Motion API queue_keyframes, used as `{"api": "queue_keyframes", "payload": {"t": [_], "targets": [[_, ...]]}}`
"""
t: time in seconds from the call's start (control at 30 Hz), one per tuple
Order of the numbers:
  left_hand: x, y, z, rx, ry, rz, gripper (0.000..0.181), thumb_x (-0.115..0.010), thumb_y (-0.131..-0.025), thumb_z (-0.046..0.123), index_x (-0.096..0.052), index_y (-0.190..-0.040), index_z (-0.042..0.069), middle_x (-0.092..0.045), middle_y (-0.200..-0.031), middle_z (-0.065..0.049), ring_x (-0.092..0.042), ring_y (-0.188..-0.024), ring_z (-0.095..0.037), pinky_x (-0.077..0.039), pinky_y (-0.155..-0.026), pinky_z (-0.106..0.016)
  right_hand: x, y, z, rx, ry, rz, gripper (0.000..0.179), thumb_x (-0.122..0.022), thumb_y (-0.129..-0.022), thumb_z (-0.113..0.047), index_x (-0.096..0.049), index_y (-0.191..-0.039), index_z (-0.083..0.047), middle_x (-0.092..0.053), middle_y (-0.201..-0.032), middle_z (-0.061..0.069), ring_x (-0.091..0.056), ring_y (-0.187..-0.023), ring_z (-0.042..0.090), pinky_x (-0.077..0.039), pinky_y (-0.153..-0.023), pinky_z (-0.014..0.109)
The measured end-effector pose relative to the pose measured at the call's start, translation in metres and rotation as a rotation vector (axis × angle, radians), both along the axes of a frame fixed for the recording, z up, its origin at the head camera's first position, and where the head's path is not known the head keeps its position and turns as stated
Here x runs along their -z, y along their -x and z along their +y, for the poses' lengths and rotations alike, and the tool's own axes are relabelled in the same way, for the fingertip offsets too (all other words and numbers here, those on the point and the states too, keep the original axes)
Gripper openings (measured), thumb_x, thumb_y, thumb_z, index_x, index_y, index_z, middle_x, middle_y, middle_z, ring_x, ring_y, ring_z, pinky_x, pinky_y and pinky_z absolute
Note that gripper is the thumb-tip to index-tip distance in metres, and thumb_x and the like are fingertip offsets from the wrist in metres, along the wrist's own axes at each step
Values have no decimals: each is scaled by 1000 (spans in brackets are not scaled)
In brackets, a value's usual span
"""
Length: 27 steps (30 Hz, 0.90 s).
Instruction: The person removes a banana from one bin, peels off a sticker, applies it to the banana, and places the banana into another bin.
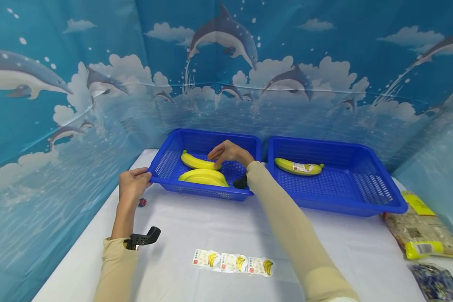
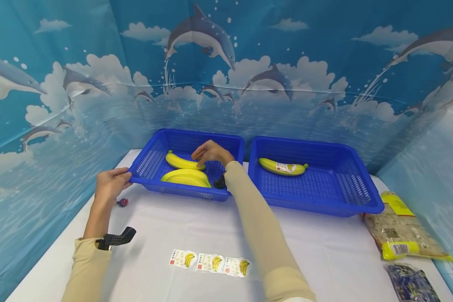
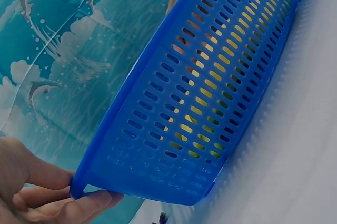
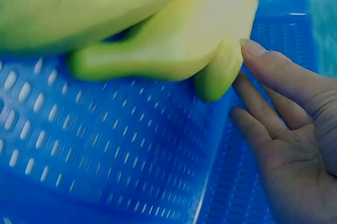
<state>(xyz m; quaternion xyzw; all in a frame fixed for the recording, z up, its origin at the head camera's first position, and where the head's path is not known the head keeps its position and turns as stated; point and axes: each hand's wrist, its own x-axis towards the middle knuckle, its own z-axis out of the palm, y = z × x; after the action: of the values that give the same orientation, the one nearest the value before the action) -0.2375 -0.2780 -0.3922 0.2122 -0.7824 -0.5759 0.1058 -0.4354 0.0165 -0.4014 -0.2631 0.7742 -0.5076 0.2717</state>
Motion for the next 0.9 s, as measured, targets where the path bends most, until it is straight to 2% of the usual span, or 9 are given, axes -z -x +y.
{"api": "queue_keyframes", "payload": {"t": [0.2,0.6,0.9], "targets": [[-1,-1,0,-2,11,6,41,-58,-111,8,-58,-148,-10,-65,-141,-30,-70,-126,-40,-58,-99,-37,0,-1,-3,28,-59,15,47,-77,-90,17,-67,-136,11,-66,-144,25,-61,-138,38,-55,-111,50],[0,-1,0,5,5,5,41,-59,-111,8,-58,-147,-10,-66,-141,-31,-70,-125,-40,-59,-96,-34,4,-2,-9,72,-171,63,44,-80,-88,16,-75,-130,5,-70,-140,21,-64,-134,36,-58,-108,46],[0,0,-2,7,5,1,42,-59,-110,7,-57,-148,-10,-66,-140,-31,-70,-126,-40,-59,-99,-37,0,-1,-8,5,-225,97,42,-81,-90,12,-73,-131,6,-68,-142,21,-64,-133,35,-58,-107,41]]}}
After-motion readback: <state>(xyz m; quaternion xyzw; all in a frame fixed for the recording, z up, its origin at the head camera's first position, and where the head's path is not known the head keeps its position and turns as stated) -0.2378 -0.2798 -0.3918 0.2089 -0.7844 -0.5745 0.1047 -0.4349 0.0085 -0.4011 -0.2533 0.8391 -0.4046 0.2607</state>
